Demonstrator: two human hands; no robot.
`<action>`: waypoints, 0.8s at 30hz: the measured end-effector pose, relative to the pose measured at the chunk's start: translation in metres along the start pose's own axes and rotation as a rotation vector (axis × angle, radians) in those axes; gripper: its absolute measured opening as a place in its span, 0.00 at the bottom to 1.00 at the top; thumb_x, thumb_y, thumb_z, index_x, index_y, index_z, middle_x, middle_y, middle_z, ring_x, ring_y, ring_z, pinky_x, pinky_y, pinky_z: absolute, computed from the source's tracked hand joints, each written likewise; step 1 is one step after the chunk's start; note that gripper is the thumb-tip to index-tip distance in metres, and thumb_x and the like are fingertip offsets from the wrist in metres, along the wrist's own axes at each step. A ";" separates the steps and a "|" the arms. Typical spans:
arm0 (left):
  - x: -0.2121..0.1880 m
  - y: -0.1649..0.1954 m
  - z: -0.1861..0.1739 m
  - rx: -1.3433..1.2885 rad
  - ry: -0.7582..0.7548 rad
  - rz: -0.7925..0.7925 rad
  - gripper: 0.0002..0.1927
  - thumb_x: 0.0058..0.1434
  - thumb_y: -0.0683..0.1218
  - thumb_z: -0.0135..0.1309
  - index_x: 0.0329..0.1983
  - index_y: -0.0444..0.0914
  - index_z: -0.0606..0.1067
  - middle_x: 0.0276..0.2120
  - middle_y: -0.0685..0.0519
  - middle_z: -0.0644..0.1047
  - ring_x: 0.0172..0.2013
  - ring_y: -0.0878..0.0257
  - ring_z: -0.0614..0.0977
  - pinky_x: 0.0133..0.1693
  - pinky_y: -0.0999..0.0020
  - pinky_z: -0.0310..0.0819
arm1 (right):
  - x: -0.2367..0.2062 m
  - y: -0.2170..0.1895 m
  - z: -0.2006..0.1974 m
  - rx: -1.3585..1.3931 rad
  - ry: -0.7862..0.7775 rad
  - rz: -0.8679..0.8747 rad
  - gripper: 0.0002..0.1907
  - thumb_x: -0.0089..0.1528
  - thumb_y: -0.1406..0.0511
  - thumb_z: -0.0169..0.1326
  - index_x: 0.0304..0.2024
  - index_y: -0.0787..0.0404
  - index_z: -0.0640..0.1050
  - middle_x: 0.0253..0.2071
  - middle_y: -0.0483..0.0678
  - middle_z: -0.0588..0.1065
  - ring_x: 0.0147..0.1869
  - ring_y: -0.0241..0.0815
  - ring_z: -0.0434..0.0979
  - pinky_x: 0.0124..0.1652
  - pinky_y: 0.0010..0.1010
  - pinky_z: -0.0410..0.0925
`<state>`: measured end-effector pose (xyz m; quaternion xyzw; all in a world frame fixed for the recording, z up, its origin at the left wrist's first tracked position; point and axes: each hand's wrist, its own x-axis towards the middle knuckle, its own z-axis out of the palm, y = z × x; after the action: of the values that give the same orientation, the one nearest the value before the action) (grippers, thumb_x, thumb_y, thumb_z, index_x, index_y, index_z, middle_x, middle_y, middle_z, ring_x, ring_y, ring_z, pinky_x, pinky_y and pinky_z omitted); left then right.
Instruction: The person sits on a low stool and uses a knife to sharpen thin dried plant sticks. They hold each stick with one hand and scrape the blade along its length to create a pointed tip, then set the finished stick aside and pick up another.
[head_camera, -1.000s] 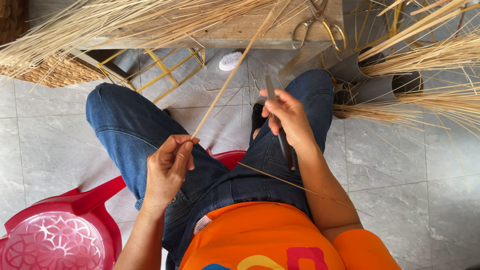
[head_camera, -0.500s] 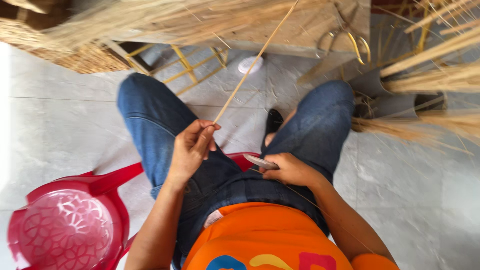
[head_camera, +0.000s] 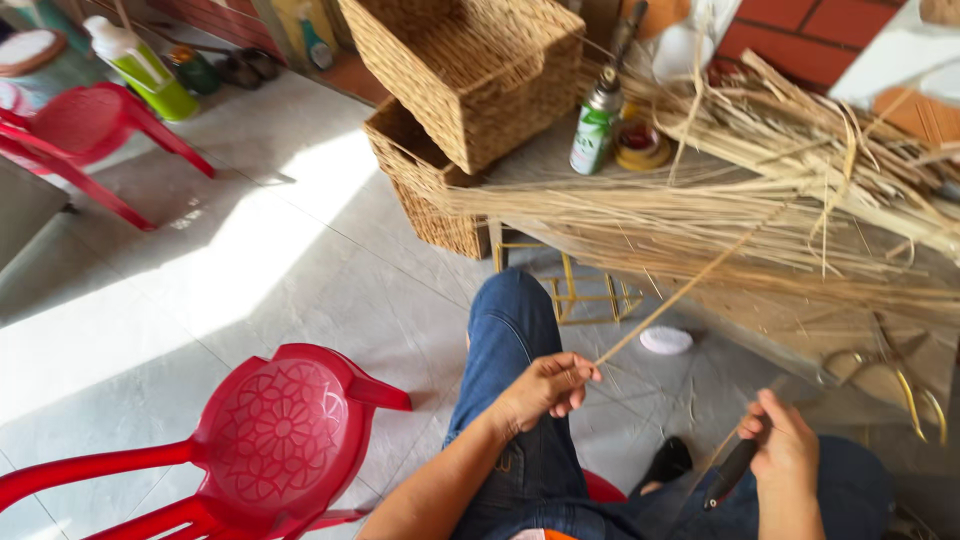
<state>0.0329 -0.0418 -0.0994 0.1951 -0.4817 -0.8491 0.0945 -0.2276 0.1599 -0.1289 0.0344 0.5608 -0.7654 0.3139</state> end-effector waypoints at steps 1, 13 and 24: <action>0.000 0.001 0.001 0.002 -0.004 0.002 0.11 0.74 0.51 0.50 0.47 0.40 0.77 0.21 0.60 0.73 0.17 0.75 0.69 0.20 0.80 0.59 | 0.002 -0.001 0.003 0.029 0.054 -0.042 0.07 0.68 0.65 0.59 0.43 0.57 0.73 0.32 0.44 0.72 0.27 0.34 0.68 0.27 0.27 0.62; 0.002 0.007 0.008 -0.038 -0.018 0.044 0.11 0.75 0.48 0.48 0.48 0.38 0.77 0.21 0.58 0.74 0.16 0.75 0.68 0.18 0.80 0.58 | -0.021 0.006 0.018 0.029 -0.054 0.132 0.16 0.75 0.56 0.44 0.54 0.57 0.76 0.36 0.46 0.71 0.32 0.38 0.65 0.32 0.31 0.61; 0.006 -0.002 0.007 -0.005 0.088 0.058 0.11 0.73 0.46 0.48 0.49 0.38 0.78 0.21 0.58 0.74 0.18 0.75 0.68 0.21 0.80 0.58 | -0.038 0.019 -0.001 -0.004 -0.046 0.062 0.15 0.73 0.60 0.45 0.55 0.63 0.74 0.40 0.48 0.73 0.42 0.44 0.72 0.43 0.39 0.67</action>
<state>0.0243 -0.0373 -0.0998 0.2177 -0.4807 -0.8377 0.1407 -0.1873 0.1743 -0.1299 0.0334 0.5536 -0.7548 0.3504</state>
